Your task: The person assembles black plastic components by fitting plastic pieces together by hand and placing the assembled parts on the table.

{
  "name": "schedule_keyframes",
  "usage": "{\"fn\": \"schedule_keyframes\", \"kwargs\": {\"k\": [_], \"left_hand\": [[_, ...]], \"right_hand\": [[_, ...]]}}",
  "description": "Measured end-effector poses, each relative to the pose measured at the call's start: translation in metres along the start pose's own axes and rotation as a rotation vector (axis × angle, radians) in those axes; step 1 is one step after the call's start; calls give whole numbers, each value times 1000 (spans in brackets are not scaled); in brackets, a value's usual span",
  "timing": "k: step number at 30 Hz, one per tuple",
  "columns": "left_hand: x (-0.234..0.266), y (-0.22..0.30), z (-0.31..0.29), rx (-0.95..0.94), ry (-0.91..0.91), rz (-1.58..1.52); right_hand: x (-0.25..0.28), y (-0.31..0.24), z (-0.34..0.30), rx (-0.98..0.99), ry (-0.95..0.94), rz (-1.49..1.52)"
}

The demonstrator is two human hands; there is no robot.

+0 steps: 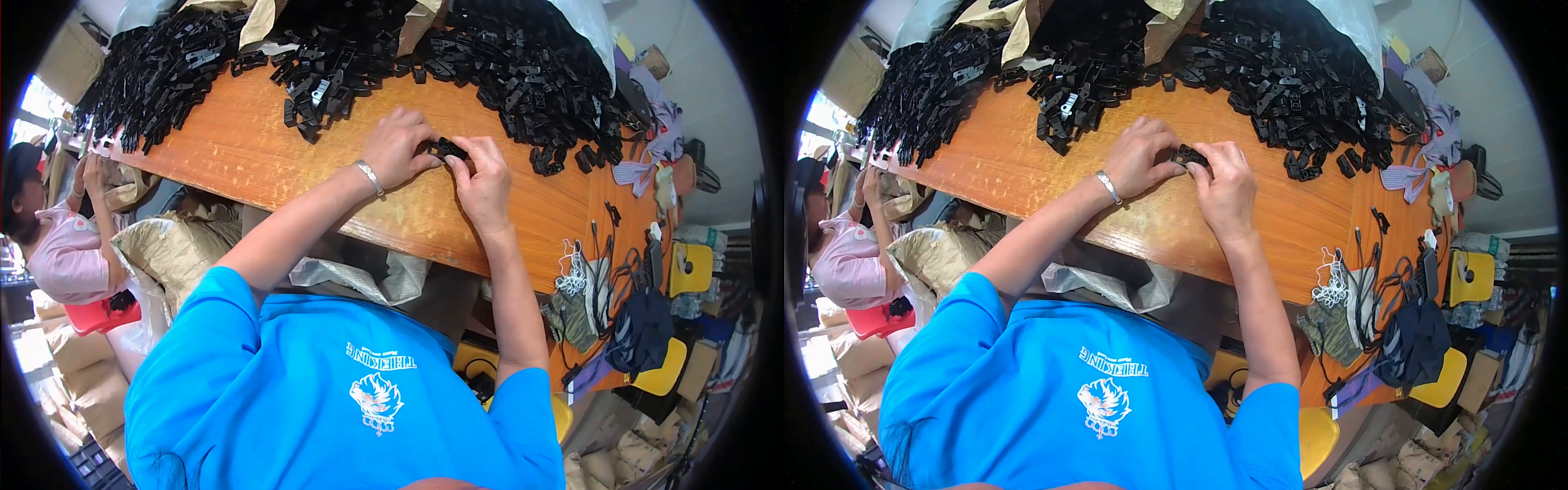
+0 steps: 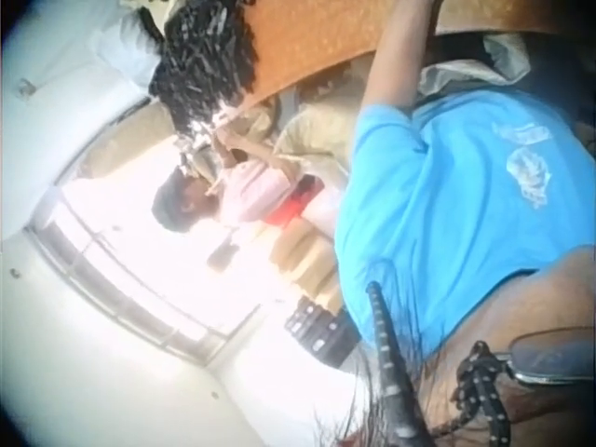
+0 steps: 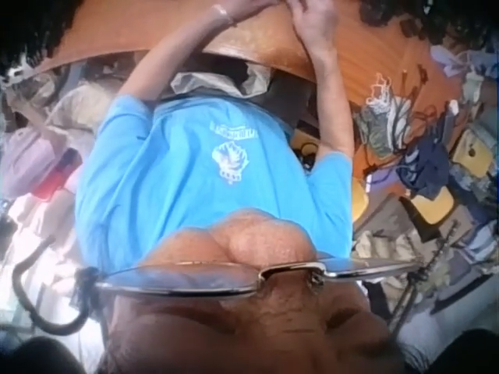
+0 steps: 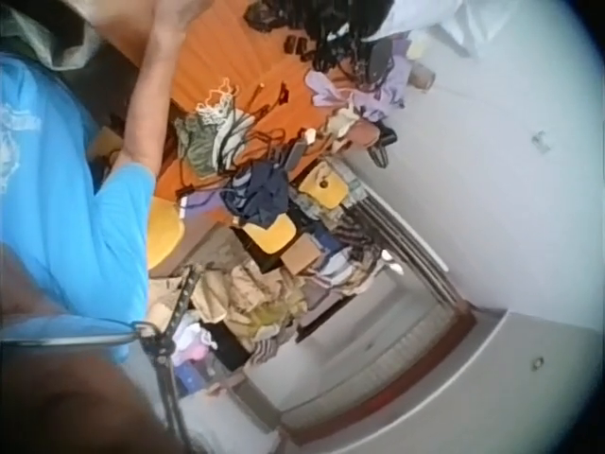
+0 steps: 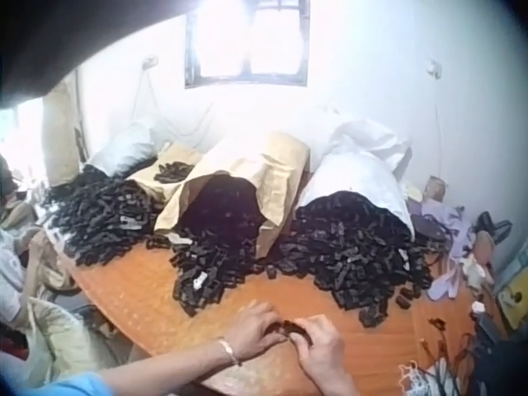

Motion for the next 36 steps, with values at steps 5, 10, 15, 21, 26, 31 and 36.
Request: {"fn": "schedule_keyframes", "kwargs": {"k": [5,10,15,21,26,31,36], "left_hand": [[-3,-2,-1,12,8,-24],[-6,-17,-2,36,-76,-131],[0,-16,-8,106,21,-82],[5,-11,-11,118,140,45],[7,-24,-5,143,77,-130],[25,-45,45,94,259,9],[-1,-60,85,152,129,248]], "right_hand": [[-3,-13,4,120,-33,-164],[-11,-25,5,198,-129,-256],[-17,-29,-3,210,-150,-335],[-22,-25,-12,210,-88,-334],[-20,-26,-23,185,-79,-273],[-36,-75,-41,205,-260,-128],[-46,-85,-19,218,-396,34]]}}
Point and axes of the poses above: each hand's wrist, its own z-axis towards the middle knuckle, its own x-axis out of the back of the hand, y = z × x, the point moved 7 cm from there along z, towards the middle knuckle, and after that the axes turned 2 degrees about z, right-handed, at the moved point
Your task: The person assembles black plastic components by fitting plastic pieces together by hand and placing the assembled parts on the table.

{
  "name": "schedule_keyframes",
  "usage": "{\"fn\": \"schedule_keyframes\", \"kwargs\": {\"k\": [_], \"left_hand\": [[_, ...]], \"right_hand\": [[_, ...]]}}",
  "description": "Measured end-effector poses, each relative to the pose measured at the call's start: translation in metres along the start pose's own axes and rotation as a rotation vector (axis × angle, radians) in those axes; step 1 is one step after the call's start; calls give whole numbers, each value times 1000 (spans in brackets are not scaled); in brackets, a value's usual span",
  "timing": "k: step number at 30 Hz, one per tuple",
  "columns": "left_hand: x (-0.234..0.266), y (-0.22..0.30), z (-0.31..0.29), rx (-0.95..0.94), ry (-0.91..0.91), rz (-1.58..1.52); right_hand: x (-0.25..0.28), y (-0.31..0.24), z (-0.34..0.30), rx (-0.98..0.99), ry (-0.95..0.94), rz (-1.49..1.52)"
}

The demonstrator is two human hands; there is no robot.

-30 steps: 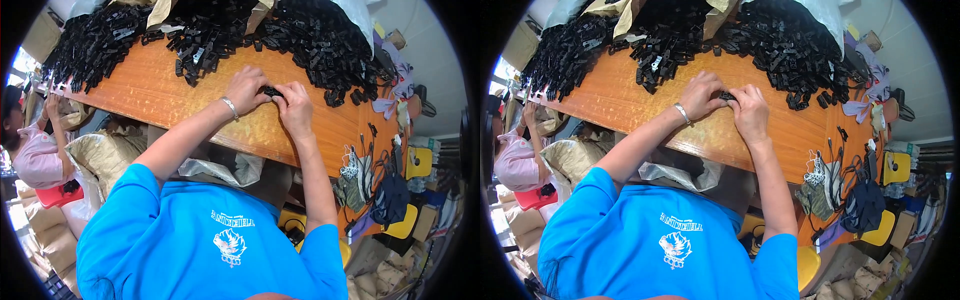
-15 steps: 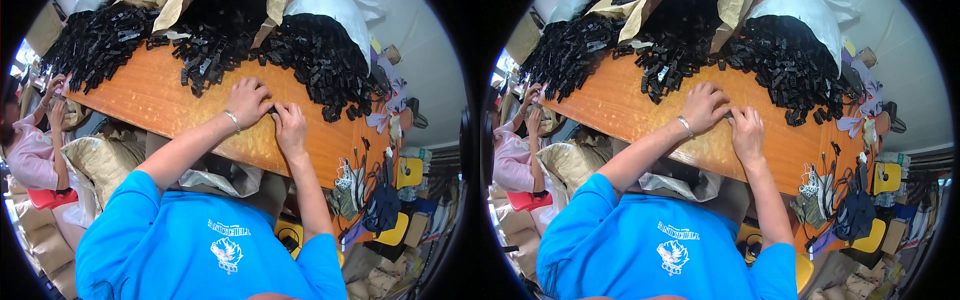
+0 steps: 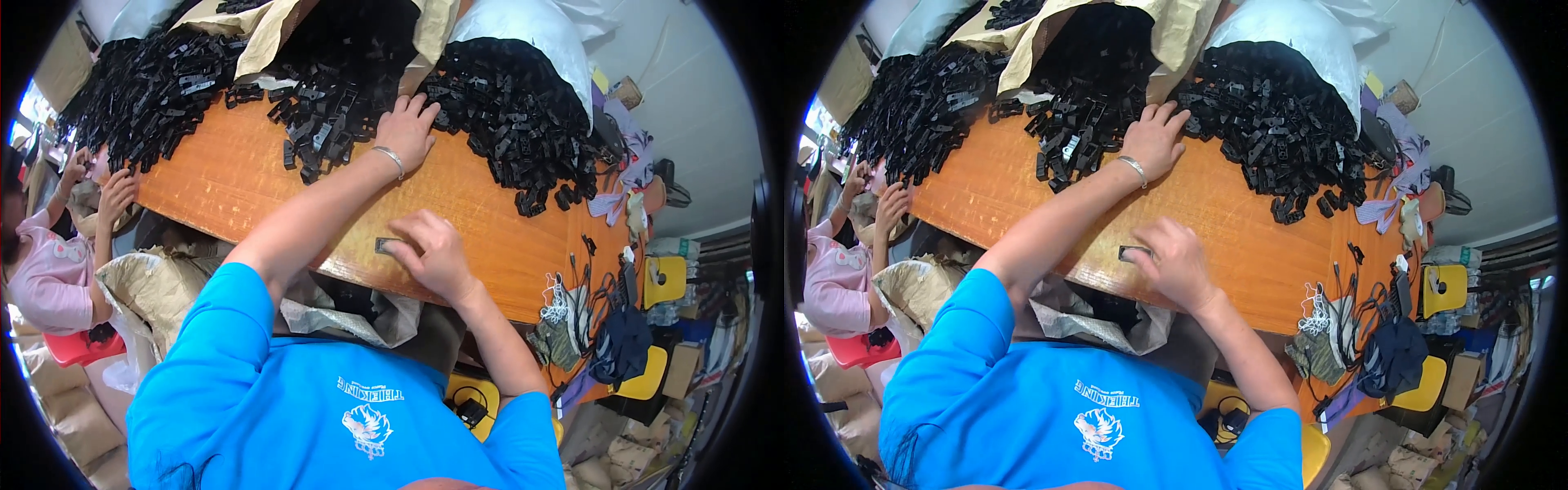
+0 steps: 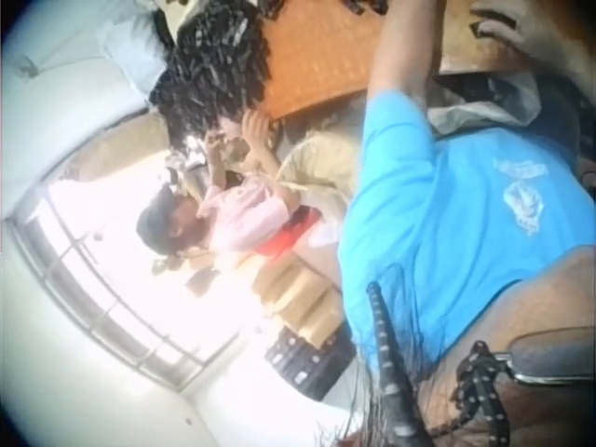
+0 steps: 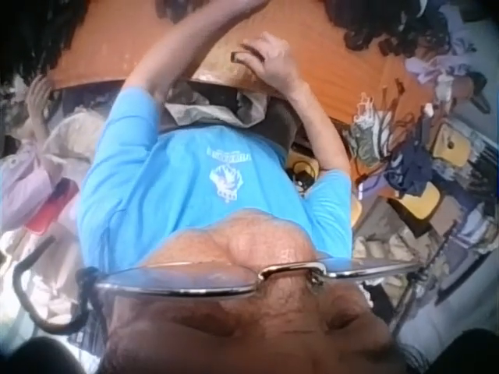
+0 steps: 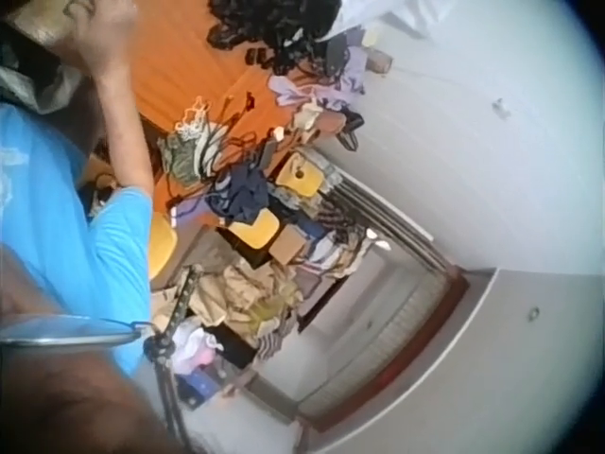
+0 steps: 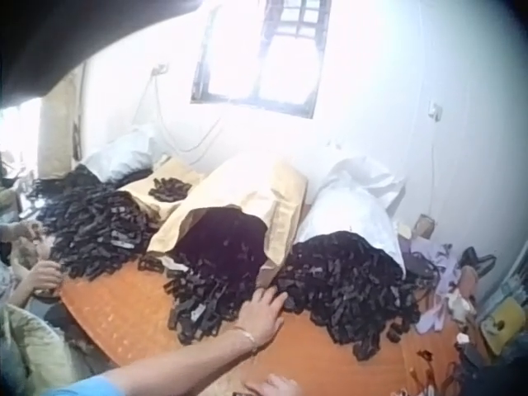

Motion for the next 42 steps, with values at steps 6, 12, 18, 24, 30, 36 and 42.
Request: {"fn": "schedule_keyframes", "kwargs": {"k": [6,12,18,24,30,36,42], "left_hand": [[-15,-3,-3,2,19,37],[0,4,-25,-13,56,-25],[7,3,-29,46,25,-79],[3,0,-27,14,138,-103],[2,1,-25,-8,101,-134],[7,10,-35,-133,38,-174],[9,15,-55,-145,-28,-209]], "right_hand": [[51,74,50,-64,233,-155],[72,138,148,47,369,-476],[47,198,230,4,250,-646],[27,230,254,-306,-93,-510],[27,199,204,-39,-2,-609],[38,176,145,-12,103,-598],[43,158,111,-26,220,-529]]}}
Point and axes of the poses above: each hand's wrist, its own z-axis towards the middle knuckle, its own x-axis out of the back of the hand, y = z × x, the point moved 7 cm from there along z, towards the middle knuckle, and after that the axes turned 2 degrees about z, right-handed, at the moved point
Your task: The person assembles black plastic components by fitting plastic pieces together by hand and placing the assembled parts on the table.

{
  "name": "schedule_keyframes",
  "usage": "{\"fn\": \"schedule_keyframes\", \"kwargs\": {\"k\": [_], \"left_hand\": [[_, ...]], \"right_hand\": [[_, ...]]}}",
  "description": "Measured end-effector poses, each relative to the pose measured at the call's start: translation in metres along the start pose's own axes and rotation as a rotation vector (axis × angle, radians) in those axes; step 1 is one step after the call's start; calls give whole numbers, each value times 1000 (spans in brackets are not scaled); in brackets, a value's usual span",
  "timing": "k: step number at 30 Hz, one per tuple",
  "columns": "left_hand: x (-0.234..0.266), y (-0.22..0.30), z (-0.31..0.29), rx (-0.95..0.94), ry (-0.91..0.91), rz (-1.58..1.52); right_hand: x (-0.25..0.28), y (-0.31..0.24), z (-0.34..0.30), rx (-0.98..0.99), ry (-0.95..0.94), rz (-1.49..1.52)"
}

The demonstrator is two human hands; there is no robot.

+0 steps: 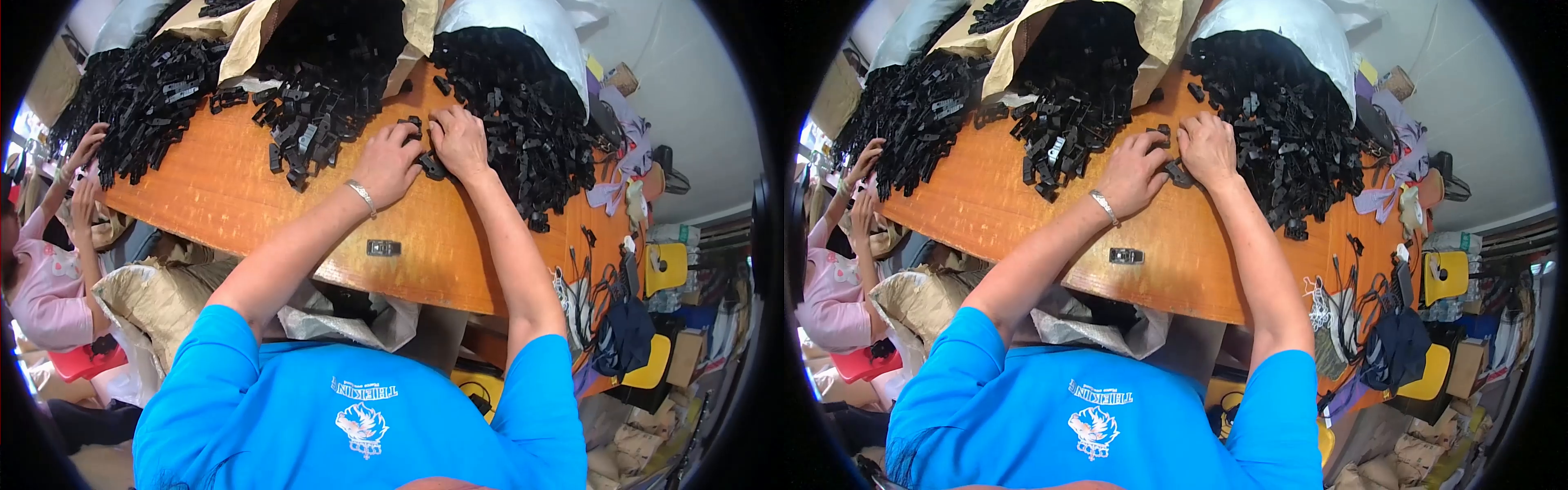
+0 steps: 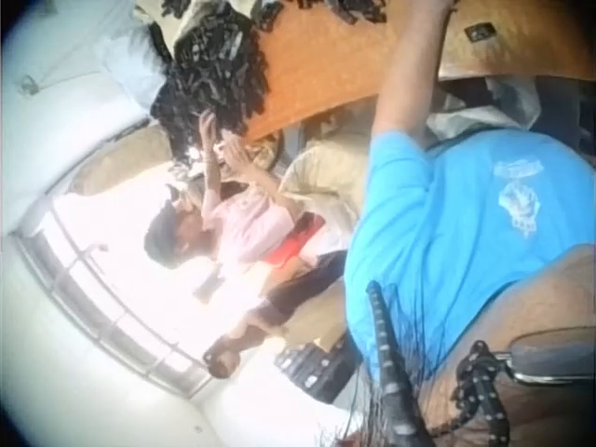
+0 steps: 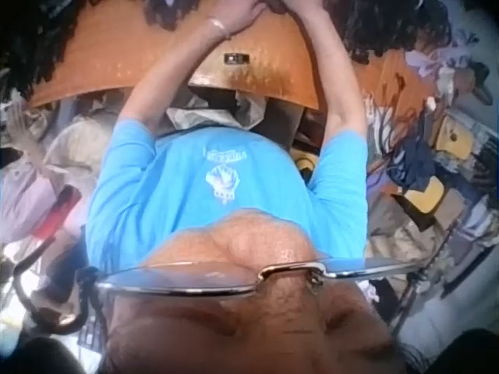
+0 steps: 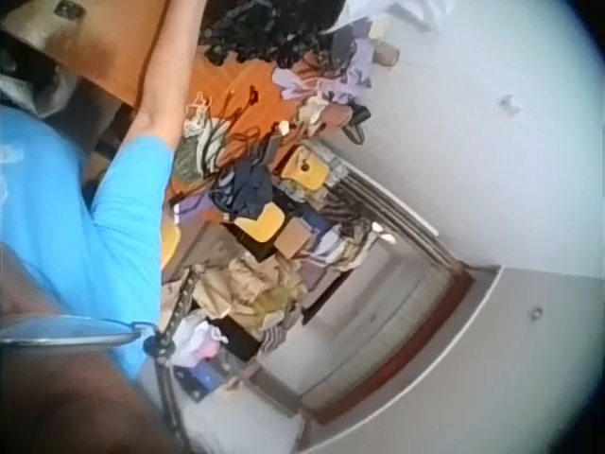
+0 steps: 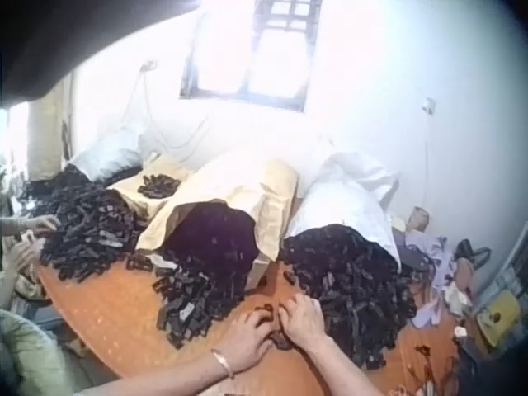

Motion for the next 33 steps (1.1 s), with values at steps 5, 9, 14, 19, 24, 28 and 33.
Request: {"fn": "schedule_keyframes", "kwargs": {"k": [5,9,14,19,24,28,33], "left_hand": [[19,0,-22,3,133,98],[37,13,-36,1,157,88],[36,20,-44,-109,70,37],[36,28,-45,-166,-5,30],[26,33,-34,-206,5,37],[14,30,-14,-154,60,38],[15,34,-24,-133,15,41]], "right_hand": [[13,-34,-14,58,101,169],[19,-51,-29,22,68,377],[69,-29,-48,-121,228,377],[91,-36,-99,-206,114,272],[68,-61,-118,-277,-55,119],[57,-56,-105,-343,-39,17],[64,-39,-112,-435,-6,48]]}}
Point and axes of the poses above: each hand's wrist, its own z-axis towards the middle knuckle, its own x-axis out of the back of the hand, y = z × x, the point moved 7 cm from there along z, towards the middle knuckle, and after that the axes turned 2 degrees about z, right-handed, at the moved point
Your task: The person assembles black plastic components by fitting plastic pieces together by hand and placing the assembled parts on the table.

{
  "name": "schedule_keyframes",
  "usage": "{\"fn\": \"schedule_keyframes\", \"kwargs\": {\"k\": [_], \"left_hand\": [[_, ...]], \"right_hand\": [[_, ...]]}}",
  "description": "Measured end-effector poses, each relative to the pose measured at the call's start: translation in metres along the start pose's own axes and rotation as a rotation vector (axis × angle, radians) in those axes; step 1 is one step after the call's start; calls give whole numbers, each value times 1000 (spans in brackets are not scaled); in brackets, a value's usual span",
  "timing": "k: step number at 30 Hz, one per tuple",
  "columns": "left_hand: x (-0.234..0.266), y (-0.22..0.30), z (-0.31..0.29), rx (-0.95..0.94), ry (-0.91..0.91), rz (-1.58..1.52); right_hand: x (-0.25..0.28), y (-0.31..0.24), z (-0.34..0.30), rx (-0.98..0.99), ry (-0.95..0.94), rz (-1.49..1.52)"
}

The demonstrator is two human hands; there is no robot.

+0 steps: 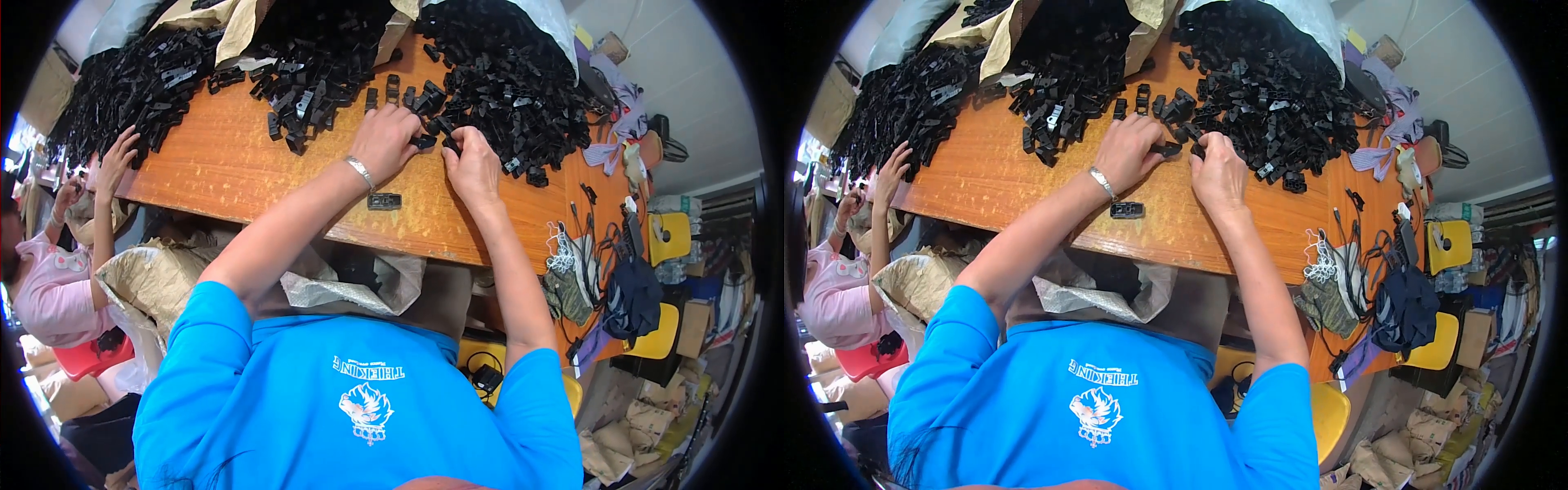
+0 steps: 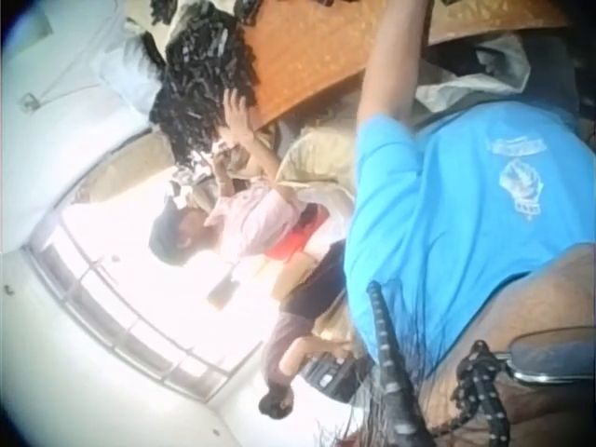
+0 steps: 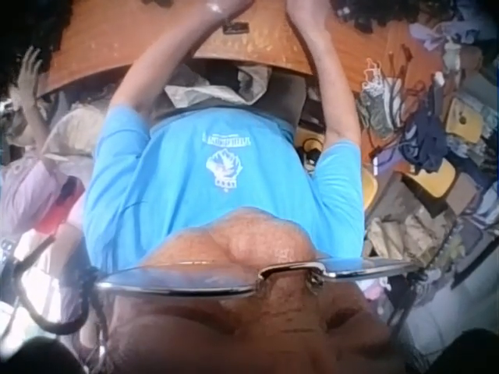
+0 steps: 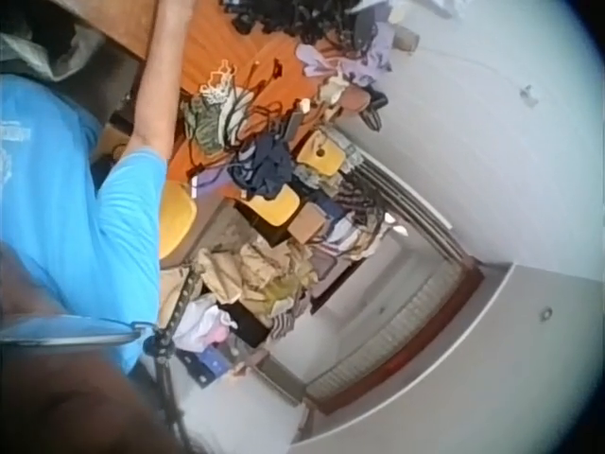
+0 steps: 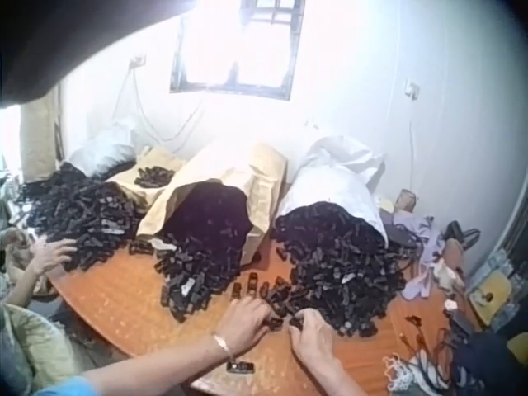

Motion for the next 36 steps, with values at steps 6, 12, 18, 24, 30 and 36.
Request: {"fn": "schedule_keyframes", "kwargs": {"k": [6,12,18,24,30,36], "left_hand": [[9,-1,-17,-66,-55,-62],[12,3,-24,-11,-78,-166],[20,-10,-30,88,-48,-158],[15,-17,-30,138,-130,-164],[15,-18,-31,136,-132,-166],[15,-18,-30,101,-72,-192]], "right_hand": [[6,6,-15,-168,-259,93],[2,10,-21,-131,-299,178],[4,-24,-21,-45,-213,390],[-4,-58,-23,321,-95,207],[-8,-56,-19,330,-127,259],[-9,-55,-13,297,-120,282]]}}
Point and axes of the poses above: each hand's wrist, its own z-axis towards the middle knuckle, its own x-axis out of the back of the hand, y = z × x, the point moved 7 cm from there along z, towards the middle knuckle, and after that the axes turned 2 degrees about z, right-handed, at the moved point
